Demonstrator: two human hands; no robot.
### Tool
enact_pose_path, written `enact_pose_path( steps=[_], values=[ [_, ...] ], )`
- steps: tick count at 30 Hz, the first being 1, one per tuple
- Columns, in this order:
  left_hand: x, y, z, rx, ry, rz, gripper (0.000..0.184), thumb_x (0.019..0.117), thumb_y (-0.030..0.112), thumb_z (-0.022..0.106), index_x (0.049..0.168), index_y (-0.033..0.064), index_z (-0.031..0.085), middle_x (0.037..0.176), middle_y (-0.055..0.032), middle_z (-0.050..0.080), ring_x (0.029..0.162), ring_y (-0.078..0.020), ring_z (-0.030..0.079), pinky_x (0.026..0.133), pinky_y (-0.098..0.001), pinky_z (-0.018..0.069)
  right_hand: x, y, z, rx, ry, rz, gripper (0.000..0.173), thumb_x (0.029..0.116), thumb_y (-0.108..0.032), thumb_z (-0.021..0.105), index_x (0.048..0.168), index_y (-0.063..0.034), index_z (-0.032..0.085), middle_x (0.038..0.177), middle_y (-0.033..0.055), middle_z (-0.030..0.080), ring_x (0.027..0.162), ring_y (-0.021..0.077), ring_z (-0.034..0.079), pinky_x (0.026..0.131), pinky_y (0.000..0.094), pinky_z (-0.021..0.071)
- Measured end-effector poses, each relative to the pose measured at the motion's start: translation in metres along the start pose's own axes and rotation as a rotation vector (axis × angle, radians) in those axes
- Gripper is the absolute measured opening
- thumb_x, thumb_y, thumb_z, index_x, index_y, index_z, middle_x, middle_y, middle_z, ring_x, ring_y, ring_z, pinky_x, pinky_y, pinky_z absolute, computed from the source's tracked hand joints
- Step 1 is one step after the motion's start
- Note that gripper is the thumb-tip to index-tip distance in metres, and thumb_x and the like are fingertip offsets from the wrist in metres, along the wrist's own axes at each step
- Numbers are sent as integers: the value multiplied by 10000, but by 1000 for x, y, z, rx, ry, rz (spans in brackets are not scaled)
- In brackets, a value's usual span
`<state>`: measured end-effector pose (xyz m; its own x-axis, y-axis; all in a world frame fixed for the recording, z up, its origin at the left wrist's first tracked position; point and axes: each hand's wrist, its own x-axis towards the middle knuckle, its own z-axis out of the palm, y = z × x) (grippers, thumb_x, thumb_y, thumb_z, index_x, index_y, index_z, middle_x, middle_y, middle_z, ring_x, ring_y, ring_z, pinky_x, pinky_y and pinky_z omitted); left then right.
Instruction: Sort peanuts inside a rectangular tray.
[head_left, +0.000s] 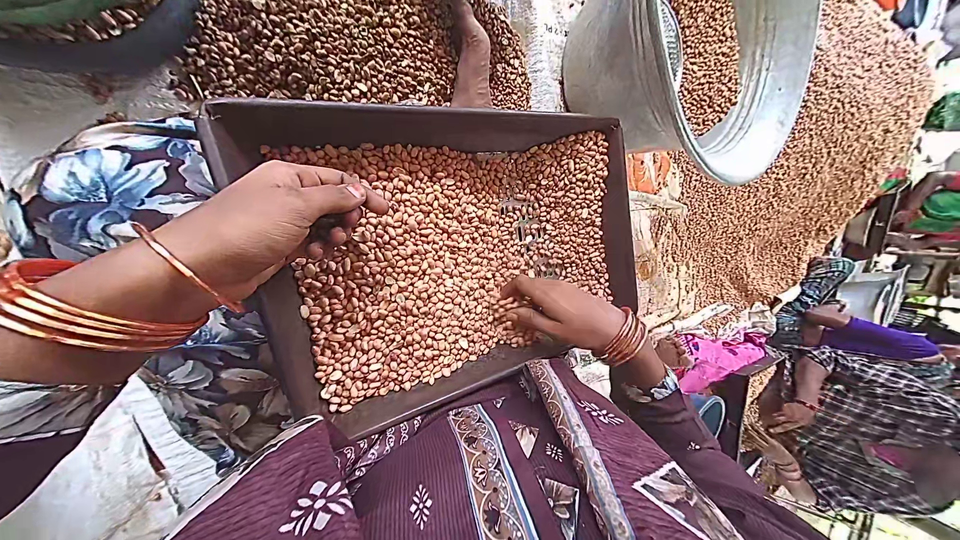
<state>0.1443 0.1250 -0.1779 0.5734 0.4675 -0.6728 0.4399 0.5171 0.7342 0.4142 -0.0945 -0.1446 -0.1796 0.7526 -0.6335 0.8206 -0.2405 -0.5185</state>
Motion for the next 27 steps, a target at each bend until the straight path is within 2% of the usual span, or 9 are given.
enact_pose_path(
  steps=[3, 7, 10, 13, 17, 20, 22, 25, 27],
  values=[
    [-2, 1, 1, 28, 7, 3, 300, 1105, 211, 432, 1031, 147, 716, 731, 49, 597, 513, 1, 485, 438, -113, 376, 3, -15, -21, 161, 249, -245, 307, 1074, -179, 474, 1309, -16, 587, 1226, 86, 672, 906, 118, 725, 753, 316, 653],
    [-3, 0, 0, 32, -69, 41, 363, 1117, 246, 398, 921, 158, 691, 630, 76, 522, 449, 12, 381, 396, -124, 302, 18, 5, -73, -270, 656, 36, 249, 1054, -113, 517, 1211, -56, 702, 1154, 157, 668, 893, 234, 709, 801, 413, 609],
    [-6, 2, 1, 29, -80, 44, 387, 1116, 249, 399, 885, 144, 691, 548, 79, 431, 412, 3, 312, 379, -142, 256, 41, 30, -86, -399, 567, 46, 166, 995, -131, 621, 1051, -53, 756, 1012, 158, 711, 909, 313, 701, 836, 509, 562],
    [-6, 1, 1, 23, -99, 25, 387, 1121, 236, 380, 906, 131, 685, 526, 71, 416, 400, -1, 298, 372, -145, 238, 61, 40, -71, -450, 375, 124, 135, 972, -117, 660, 1007, -22, 748, 1017, 177, 721, 944, 361, 712, 835, 555, 561],
    [-4, -4, 3, -57, -149, -25, 349, 1123, 215, 353, 1043, 123, 680, 583, 57, 458, 421, 3, 348, 379, -127, 279, 66, 46, -56, -500, 401, 148, 151, 982, -119, 646, 1038, 3, 715, 1035, 206, 699, 914, 391, 711, 779, 556, 572],
    [-4, -6, 6, -98, -136, -77, 351, 1123, 238, 365, 1066, 141, 697, 663, 34, 562, 469, -7, 452, 400, -123, 358, 62, 46, -55, -467, 389, 165, 179, 960, -122, 690, 1061, 26, 698, 1077, 222, 688, 949, 392, 704, 818, 545, 569],
    [-6, -7, 8, -120, -132, -102, 356, 1116, 249, 382, 1033, 151, 714, 746, 10, 648, 493, -11, 485, 400, -123, 330, 59, 43, -58, -451, 366, 198, 192, 953, -129, 684, 1042, 41, 699, 1046, 232, 691, 937, 403, 701, 815, 557, 558],
    [-10, -5, 12, -149, -191, -108, 382, 1124, 240, 359, 1046, 109, 710, 851, -27, 714, 601, -57, 641, 497, -166, 521, 56, 30, -65, -426, 350, 202, 190, 959, -144, 655, 1031, 29, 686, 983, 219, 699, 917, 399, 699, 809, 571, 538],
    [-12, -6, 16, -166, -228, -83, 403, 1129, 226, 338, 1060, 76, 705, 928, -56, 751, 765, -131, 738, 665, -246, 621, 52, 13, -64, -321, 449, -14, 151, 949, -144, 653, 998, -4, 682, 900, 144, 699, 823, 284, 695, 748, 462, 551]
  ],
)
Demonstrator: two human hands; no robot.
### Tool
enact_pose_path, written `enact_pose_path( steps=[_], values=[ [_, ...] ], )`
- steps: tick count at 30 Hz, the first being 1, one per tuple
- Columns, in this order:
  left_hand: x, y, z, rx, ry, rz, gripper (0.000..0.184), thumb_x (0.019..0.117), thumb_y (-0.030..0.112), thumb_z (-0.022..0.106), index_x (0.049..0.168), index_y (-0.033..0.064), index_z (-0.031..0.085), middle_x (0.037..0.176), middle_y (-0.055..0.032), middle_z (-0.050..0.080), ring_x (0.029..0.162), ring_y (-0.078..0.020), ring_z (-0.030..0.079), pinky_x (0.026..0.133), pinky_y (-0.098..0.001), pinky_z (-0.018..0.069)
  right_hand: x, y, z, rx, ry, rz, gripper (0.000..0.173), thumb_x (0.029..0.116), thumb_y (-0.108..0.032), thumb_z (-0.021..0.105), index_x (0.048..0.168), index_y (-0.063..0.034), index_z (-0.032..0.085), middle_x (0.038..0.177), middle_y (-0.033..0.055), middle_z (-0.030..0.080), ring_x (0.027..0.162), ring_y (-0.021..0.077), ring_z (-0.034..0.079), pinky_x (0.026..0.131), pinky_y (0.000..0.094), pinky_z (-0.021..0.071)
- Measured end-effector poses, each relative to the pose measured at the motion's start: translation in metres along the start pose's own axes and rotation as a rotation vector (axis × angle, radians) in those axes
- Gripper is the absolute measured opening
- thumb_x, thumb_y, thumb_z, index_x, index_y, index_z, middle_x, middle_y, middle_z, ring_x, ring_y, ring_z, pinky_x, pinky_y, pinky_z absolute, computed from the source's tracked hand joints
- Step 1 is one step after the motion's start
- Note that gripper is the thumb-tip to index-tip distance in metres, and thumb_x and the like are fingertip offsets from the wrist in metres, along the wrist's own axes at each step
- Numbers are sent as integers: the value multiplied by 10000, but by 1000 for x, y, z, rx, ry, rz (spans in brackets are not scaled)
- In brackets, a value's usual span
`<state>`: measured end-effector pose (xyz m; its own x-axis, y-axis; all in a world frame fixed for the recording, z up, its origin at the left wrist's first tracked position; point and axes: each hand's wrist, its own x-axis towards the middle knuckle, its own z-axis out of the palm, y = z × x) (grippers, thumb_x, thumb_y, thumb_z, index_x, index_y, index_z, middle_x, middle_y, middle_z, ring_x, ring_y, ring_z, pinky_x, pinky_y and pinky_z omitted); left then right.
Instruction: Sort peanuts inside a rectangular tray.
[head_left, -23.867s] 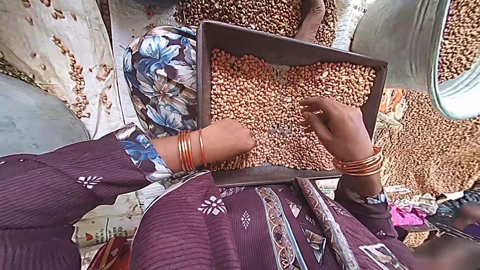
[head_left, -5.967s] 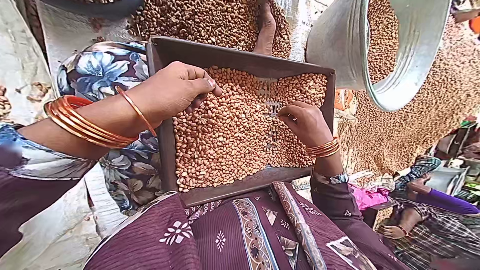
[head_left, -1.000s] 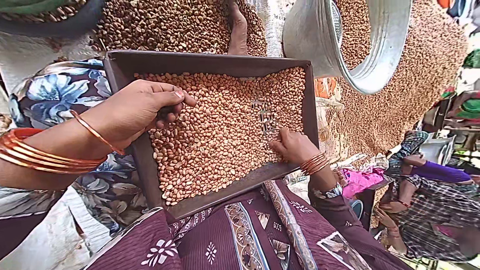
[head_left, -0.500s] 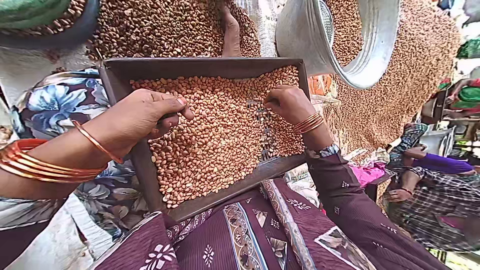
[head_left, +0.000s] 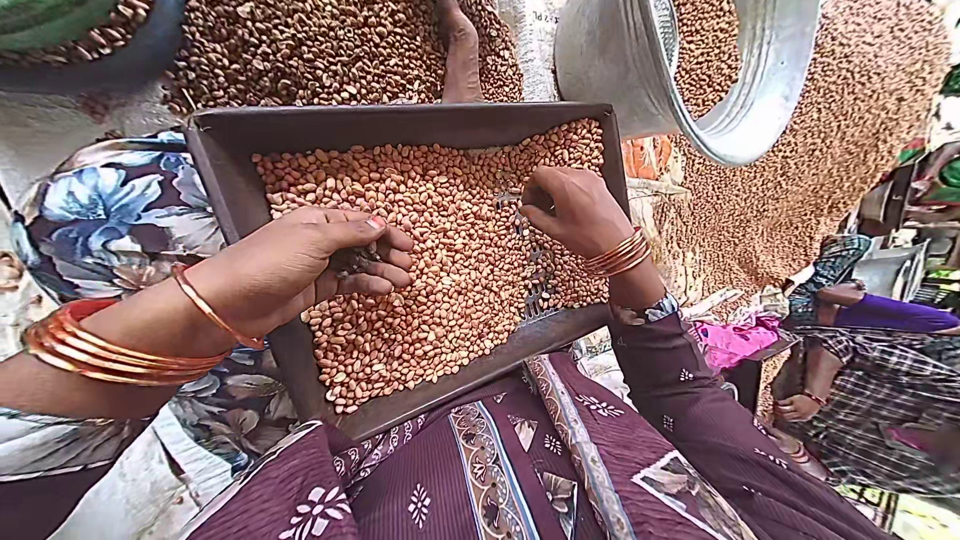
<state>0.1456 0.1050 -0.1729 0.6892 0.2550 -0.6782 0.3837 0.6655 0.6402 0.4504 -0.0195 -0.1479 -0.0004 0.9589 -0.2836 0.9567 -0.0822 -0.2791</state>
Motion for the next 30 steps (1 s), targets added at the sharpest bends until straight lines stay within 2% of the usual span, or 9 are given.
enact_pose_path(
  steps=[3, 6, 10, 13, 16, 20, 23, 27, 30],
  values=[
    [0, -5, 5, 8, -11, 21, 457, 1136, 268, 297, 1133, 69, 709, 1040, -78, 764, 948, -193, 754, 843, -329, 628, 1, -44, -4, 429, 134, -367, 169, 960, -79, 690, 1077, 42, 695, 977, 107, 723, 817, 121, 711, 716, 275, 624],
    [-3, -8, 11, 9, -28, -7, 487, 1137, 275, 263, 1106, 69, 703, 991, -70, 756, 897, -178, 750, 798, -319, 632, 2, -74, -11, 402, 280, -461, 163, 962, -50, 696, 1092, 47, 707, 1024, 135, 714, 832, 136, 713, 690, 271, 622],
    [-9, -10, 15, 26, -53, -10, 459, 1131, 325, 321, 952, 109, 684, 789, -11, 653, 580, -57, 589, 491, -164, 483, 16, -37, -31, -106, 341, -25, 240, 1064, -226, 540, 1158, -101, 721, 1068, 102, 710, 876, 237, 709, 710, 419, 573],
    [-11, -4, 11, 67, 1, 42, 463, 1114, 392, 363, 775, 166, 584, 620, 42, 492, 452, -19, 406, 392, -144, 315, 39, -1, -27, -337, 23, 515, 405, 1084, -361, 483, 1332, -66, 608, 1286, 225, 637, 1162, 449, 637, 845, 638, 512],
    [-8, 2, 4, -13, 59, 74, 495, 1106, 445, 375, 699, 193, 505, 553, 71, 394, 423, -16, 335, 394, -149, 285, 49, 8, -2, -246, -143, 463, 461, 1078, -311, 501, 1388, 30, 498, 1341, 276, 551, 1075, 447, 666, 852, 579, 555],
    [-4, 1, -5, -166, 135, 118, 390, 1108, 377, 409, 854, 178, 628, 569, 96, 394, 432, 6, 356, 414, -125, 324, 35, 9, 0, 404, -11, -73, 313, 1097, -165, 428, 1356, -59, 568, 1210, 93, 688, 904, 148, 734, 748, 340, 645],
    [-4, 0, -10, -187, 143, 141, 314, 1106, 282, 442, 1112, 116, 708, 650, 57, 506, 428, 12, 358, 387, -107, 310, 18, 11, -18, 52, 186, 162, 316, 1070, -141, 449, 1326, -96, 627, 1192, 146, 662, 985, 307, 693, 817, 512, 563],
    [-3, 5, -11, -141, 132, 147, 287, 1109, 194, 418, 1171, 97, 682, 786, 29, 606, 465, 29, 399, 397, -92, 327, -1, 14, -8, -164, -50, 629, 353, 1059, -203, 521, 1338, 6, 576, 1367, 298, 545, 1178, 527, 591, 862, 664, 517],
    [-1, 4, -7, -43, 127, 170, 314, 1115, 176, 386, 1131, 83, 686, 793, 33, 601, 507, 30, 450, 437, -88, 375, -21, 6, 15, 39, -135, 300, 317, 1053, -181, 540, 1291, 25, 579, 1224, 250, 601, 1040, 412, 668, 845, 545, 563]
  ],
)
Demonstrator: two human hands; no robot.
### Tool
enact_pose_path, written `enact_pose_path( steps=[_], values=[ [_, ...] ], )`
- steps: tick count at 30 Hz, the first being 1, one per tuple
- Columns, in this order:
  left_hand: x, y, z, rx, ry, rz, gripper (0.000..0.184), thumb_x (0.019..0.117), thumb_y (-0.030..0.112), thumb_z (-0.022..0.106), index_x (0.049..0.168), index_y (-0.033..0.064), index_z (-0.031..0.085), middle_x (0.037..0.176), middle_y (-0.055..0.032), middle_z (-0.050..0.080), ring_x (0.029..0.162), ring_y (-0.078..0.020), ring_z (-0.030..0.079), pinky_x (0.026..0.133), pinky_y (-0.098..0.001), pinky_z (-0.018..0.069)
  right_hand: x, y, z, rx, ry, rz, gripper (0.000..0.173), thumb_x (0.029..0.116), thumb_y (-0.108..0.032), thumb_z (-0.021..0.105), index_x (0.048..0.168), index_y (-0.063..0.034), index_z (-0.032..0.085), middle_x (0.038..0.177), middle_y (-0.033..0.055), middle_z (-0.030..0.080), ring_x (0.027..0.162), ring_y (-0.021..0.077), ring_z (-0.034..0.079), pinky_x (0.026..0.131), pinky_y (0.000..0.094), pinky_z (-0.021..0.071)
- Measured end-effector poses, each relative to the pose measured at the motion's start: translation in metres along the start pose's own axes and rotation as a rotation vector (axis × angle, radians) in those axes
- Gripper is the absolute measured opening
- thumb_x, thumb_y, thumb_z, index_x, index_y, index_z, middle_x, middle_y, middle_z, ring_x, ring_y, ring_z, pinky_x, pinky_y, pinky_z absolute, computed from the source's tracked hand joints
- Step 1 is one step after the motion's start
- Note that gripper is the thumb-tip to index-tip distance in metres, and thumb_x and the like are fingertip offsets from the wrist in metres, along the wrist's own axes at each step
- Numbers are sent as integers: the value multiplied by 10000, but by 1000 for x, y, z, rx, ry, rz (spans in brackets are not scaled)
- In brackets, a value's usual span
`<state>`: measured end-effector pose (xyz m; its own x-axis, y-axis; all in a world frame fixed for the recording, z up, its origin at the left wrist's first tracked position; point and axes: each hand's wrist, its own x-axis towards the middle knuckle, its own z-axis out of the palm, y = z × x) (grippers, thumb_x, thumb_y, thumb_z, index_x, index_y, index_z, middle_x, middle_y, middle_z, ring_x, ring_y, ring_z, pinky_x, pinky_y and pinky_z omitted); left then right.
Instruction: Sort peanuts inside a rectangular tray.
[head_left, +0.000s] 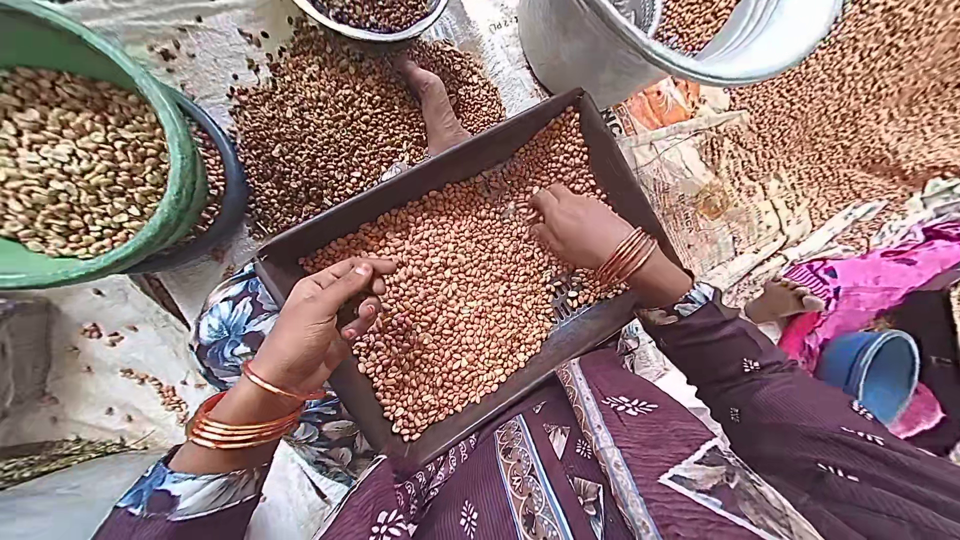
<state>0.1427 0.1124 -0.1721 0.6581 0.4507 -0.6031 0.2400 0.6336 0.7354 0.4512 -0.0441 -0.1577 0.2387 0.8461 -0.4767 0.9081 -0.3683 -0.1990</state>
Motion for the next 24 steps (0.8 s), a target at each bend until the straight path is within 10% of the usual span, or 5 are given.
enact_pose_path(
  steps=[4, 10, 16, 19, 24],
  values=[
    [5, -8, 7, 254, -52, 61, 322, 1080, 121, 423, 998, 100, 734, 725, 59, 621, 533, 26, 481, 489, -103, 397, -20, 0, -1, 305, 188, -360, 312, 1041, -145, 473, 1302, -62, 623, 1150, 131, 670, 965, 269, 683, 836, 475, 564],
    [26, -4, 40, 716, -60, 292, 125, 1008, 196, 630, 977, 147, 741, 718, 112, 620, 544, 34, 471, 509, -142, 382, -38, 7, -10, -59, -5, 402, 368, 1073, -249, 521, 1315, 24, 568, 1250, 304, 596, 1066, 534, 631, 737, 644, 520],
    [68, 4, 97, 1214, -159, 777, 133, 982, 162, 665, 1024, 70, 751, 800, -48, 625, 623, -119, 513, 593, -277, 445, -59, 22, 17, 390, 39, -379, 218, 1045, -234, 537, 1176, -94, 642, 932, 35, 692, 825, 180, 689, 755, 420, 577],
    [70, 11, 123, 1372, -278, 797, 109, 974, 94, 681, 1049, 30, 727, 883, -150, 646, 718, -287, 623, 654, -453, 530, -77, 31, 1, 153, 216, -46, 229, 1073, -201, 489, 1195, -63, 626, 1000, 153, 665, 801, 349, 695, 633, 524, 543],
    [101, 8, 136, 1467, -207, 734, 130, 998, 102, 637, 1056, 35, 732, 937, -165, 663, 779, -319, 654, 699, -496, 544, -77, 23, 8, 24, -125, 390, 346, 1083, -287, 521, 1213, 24, 598, 1095, 276, 654, 941, 496, 678, 711, 625, 531]
  ],
)
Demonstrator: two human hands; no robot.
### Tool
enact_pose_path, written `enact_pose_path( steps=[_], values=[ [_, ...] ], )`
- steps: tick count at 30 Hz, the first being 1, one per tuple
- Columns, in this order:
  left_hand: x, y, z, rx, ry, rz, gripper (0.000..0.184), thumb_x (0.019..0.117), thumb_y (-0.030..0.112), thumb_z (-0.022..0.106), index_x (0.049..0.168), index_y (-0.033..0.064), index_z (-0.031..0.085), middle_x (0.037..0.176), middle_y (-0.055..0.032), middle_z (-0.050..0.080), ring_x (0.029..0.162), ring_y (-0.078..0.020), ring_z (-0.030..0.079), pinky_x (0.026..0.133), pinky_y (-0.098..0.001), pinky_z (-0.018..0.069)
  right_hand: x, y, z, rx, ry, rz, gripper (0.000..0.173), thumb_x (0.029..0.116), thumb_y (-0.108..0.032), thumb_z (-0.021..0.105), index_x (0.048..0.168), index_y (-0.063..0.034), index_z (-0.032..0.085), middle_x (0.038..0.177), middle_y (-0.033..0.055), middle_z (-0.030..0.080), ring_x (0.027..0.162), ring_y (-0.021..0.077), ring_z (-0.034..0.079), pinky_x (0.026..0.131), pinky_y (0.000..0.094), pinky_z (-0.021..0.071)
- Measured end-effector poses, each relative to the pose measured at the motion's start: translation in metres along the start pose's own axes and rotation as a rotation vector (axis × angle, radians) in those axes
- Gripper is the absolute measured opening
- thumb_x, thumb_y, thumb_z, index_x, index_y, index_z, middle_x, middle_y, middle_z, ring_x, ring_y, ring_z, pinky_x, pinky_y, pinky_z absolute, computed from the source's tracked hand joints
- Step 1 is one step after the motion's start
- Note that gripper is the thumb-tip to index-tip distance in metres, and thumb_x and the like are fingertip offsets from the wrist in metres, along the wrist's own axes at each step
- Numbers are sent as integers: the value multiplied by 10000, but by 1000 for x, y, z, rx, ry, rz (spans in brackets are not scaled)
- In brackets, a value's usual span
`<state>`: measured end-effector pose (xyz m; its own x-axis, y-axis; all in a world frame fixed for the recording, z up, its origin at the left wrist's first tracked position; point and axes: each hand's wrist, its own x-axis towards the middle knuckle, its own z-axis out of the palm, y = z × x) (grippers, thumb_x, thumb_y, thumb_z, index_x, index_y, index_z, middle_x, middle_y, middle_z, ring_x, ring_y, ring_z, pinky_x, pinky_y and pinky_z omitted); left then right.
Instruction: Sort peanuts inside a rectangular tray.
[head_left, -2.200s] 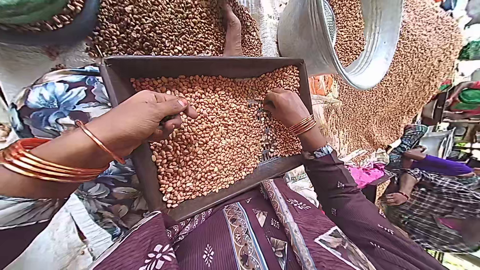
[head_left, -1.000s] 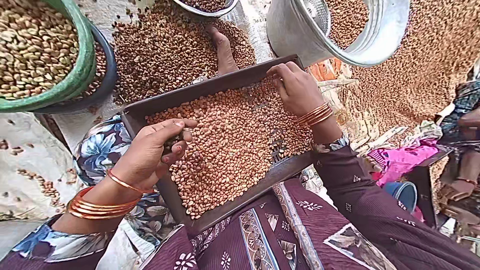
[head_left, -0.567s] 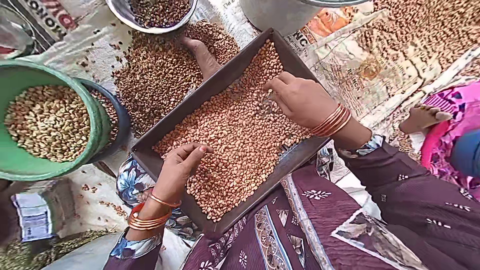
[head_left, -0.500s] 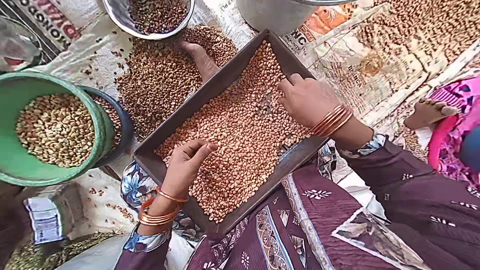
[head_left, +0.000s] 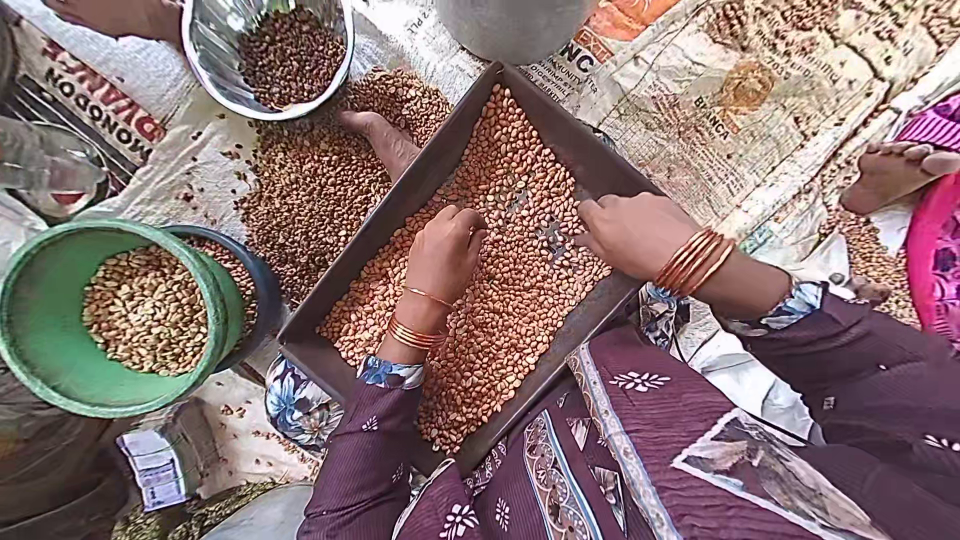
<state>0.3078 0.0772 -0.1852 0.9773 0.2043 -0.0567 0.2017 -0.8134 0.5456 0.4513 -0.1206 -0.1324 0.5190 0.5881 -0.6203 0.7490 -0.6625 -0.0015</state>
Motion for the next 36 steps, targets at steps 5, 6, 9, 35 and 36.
enact_pose_path(
  steps=[5, 6, 9, 35, 36],
  values=[
    [-4, -12, 10, -69, 96, 25, 144, 985, 95, 647, 1060, 27, 750, 861, -149, 654, 727, -284, 620, 679, -445, 520, -5, -24, 39, 439, 66, -811, 197, 1008, -155, 604, 1146, -34, 675, 1016, 101, 690, 896, 218, 692, 766, 398, 567],
    [-5, -14, 12, -81, 115, 30, 142, 982, 96, 649, 1052, 29, 753, 830, -138, 645, 705, -265, 603, 669, -419, 510, -2, -27, 35, 534, 124, -900, 201, 1006, -137, 593, 1167, -51, 677, 1039, 73, 705, 919, 176, 693, 801, 365, 581],
    [-13, -14, 11, -114, 108, 16, 135, 984, 107, 655, 1046, 36, 752, 830, -129, 646, 705, -239, 596, 682, -387, 505, 8, -15, 9, 436, 451, -735, 228, 1016, -86, 553, 1214, -48, 660, 1102, 131, 691, 945, 265, 711, 779, 434, 594],
    [-42, -26, 0, -361, 225, -95, 148, 994, 200, 678, 1056, 78, 733, 790, -11, 614, 591, -61, 470, 565, -223, 400, 104, -65, -38, 123, 236, -226, 533, 1021, -312, 638, 1465, -42, 520, 1588, 335, 286, 1451, 562, 301, 1054, 694, 413],
    [-44, -29, -4, -452, 265, -145, 141, 999, 196, 673, 1073, 86, 723, 794, 12, 621, 575, -31, 465, 547, -194, 392, 97, -75, -27, 143, 174, -293, 540, 1015, -294, 646, 1479, -53, 512, 1606, 346, 261, 1483, 573, 244, 1074, 736, 368]
  ],
)
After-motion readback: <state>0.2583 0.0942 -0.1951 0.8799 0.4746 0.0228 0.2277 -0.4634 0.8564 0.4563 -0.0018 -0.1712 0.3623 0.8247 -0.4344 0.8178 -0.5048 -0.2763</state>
